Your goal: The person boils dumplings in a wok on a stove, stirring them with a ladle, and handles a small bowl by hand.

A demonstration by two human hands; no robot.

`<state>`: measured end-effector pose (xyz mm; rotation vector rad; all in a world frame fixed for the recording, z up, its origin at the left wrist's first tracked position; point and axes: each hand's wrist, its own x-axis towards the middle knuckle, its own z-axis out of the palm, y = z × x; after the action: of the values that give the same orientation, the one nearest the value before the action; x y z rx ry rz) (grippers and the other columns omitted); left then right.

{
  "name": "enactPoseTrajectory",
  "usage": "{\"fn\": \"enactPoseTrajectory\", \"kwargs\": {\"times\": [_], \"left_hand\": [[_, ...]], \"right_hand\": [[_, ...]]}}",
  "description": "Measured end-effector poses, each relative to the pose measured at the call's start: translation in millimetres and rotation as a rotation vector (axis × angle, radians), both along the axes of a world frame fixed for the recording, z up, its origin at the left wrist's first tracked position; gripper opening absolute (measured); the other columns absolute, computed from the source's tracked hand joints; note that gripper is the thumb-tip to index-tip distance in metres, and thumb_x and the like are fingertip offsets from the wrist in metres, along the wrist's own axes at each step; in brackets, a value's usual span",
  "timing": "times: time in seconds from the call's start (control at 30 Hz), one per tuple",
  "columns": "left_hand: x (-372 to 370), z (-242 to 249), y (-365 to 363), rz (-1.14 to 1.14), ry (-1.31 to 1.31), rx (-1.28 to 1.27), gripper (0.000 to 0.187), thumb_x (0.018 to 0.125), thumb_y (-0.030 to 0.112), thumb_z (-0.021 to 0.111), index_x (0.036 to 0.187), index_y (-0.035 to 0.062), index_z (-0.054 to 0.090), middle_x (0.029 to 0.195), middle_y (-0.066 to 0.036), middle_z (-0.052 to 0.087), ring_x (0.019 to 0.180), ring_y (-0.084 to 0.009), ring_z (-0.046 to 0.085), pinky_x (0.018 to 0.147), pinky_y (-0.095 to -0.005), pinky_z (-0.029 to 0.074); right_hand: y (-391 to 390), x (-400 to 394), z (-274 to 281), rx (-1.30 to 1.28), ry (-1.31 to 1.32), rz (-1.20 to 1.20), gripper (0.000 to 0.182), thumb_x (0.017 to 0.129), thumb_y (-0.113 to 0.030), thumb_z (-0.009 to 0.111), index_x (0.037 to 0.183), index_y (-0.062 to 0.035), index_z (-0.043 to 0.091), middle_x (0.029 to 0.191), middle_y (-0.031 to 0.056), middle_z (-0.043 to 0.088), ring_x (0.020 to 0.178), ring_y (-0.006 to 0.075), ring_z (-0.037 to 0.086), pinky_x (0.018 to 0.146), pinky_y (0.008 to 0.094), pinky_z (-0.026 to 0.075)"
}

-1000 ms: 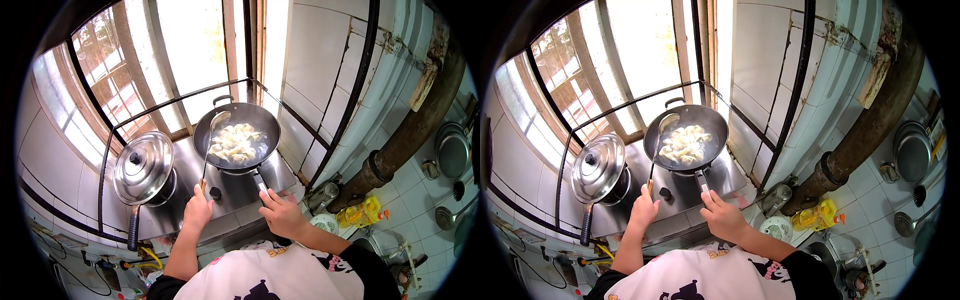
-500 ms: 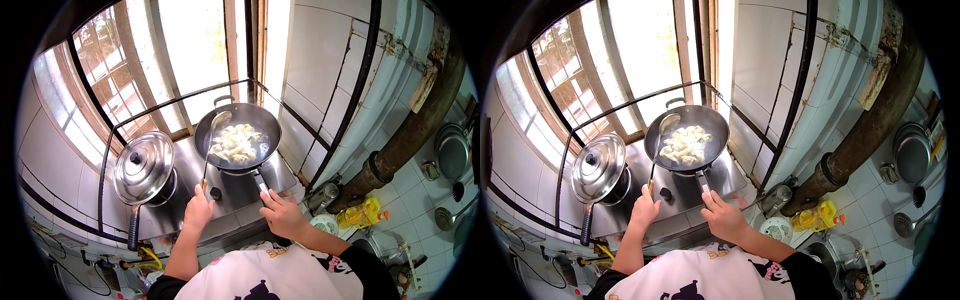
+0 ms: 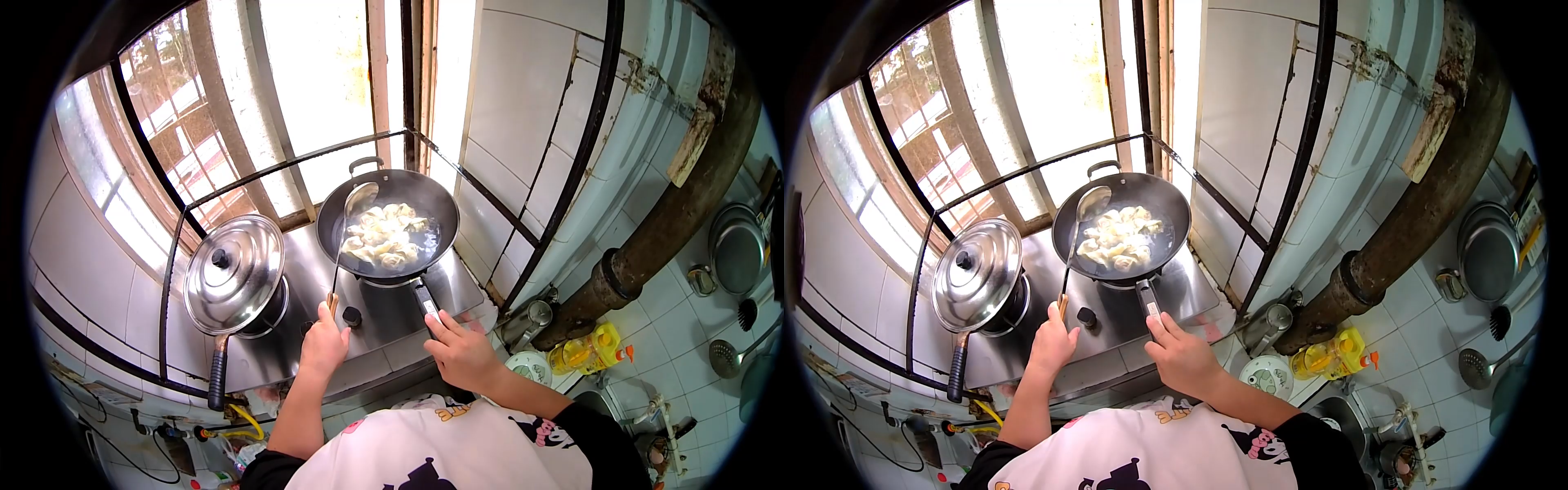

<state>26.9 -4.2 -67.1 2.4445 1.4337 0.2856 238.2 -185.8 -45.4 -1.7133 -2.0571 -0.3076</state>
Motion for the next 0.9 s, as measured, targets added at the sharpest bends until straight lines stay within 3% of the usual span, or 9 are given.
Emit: {"fn": "enactPoseTrajectory", "kwargs": {"times": [0.03,0.23,0.33,0.53,0.63,0.9], "left_hand": [[0.0,0.0,-0.1,0.001,-0.002,-0.001,0.071,0.087,0.021,0.069,0.135,-0.0101,0.027,0.088,-0.032,0.065,0.083,-0.0460,0.066,0.073,-0.0492,0.055],[-0.9,-2.1,0.5,-0.004,-0.014,0.010,0.071,0.087,0.021,0.069,0.135,-0.0099,0.027,0.087,-0.032,0.065,0.082,-0.0461,0.066,0.072,-0.0497,0.055],[0.3,-1.6,0.4,0.039,-0.040,-0.034,0.070,0.084,0.021,0.072,0.134,-0.0051,0.030,0.091,-0.033,0.064,0.086,-0.0491,0.064,0.076,-0.0528,0.053],[-0.6,-1.3,0.2,0.001,-0.007,0.015,0.072,0.086,0.022,0.070,0.135,-0.0103,0.029,0.087,-0.031,0.065,0.082,-0.0455,0.066,0.072,-0.0495,0.055],[0.5,-0.6,0.3,0.035,-0.030,-0.028,0.070,0.084,0.022,0.072,0.134,-0.0059,0.030,0.090,-0.033,0.065,0.085,-0.0488,0.064,0.075,-0.0526,0.053],[-1.2,-2.8,1.4,0.002,-0.002,0.008,0.072,0.087,0.023,0.069,0.136,-0.0094,0.028,0.089,-0.031,0.065,0.083,-0.0455,0.066,0.073,-0.0495,0.054]], "right_hand": [[-0.1,0.3,1.6,0.002,0.001,0.022,0.011,0.074,-0.004,0.065,0.083,-0.0031,0.057,0.127,0.0232,0.058,0.118,0.0396,0.058,0.084,0.0359,0.056],[0.3,0.6,0.6,0.003,-0.004,0.026,0.012,0.075,-0.004,0.065,0.084,-0.0033,0.057,0.127,0.0236,0.058,0.119,0.0398,0.058,0.087,0.0360,0.055],[0.3,0.9,-0.6,0.001,-0.004,0.028,0.013,0.075,-0.004,0.065,0.085,-0.0031,0.057,0.128,0.0239,0.058,0.119,0.0399,0.058,0.088,0.0360,0.054],[-0.2,1.1,-0.1,0.004,-0.011,0.032,0.014,0.074,-0.004,0.066,0.085,-0.0029,0.057,0.128,0.0242,0.057,0.119,0.0397,0.057,0.087,0.0355,0.054],[0.1,1.0,-1.2,0.004,-0.008,0.029,0.014,0.074,-0.004,0.066,0.085,-0.0029,0.057,0.129,0.0241,0.057,0.119,0.0396,0.057,0.087,0.0355,0.054],[0.1,0.6,0.3,0.009,-0.001,0.030,0.014,0.073,-0.003,0.066,0.084,-0.0027,0.057,0.128,0.0240,0.057,0.119,0.0398,0.057,0.087,0.0358,0.054]]}}
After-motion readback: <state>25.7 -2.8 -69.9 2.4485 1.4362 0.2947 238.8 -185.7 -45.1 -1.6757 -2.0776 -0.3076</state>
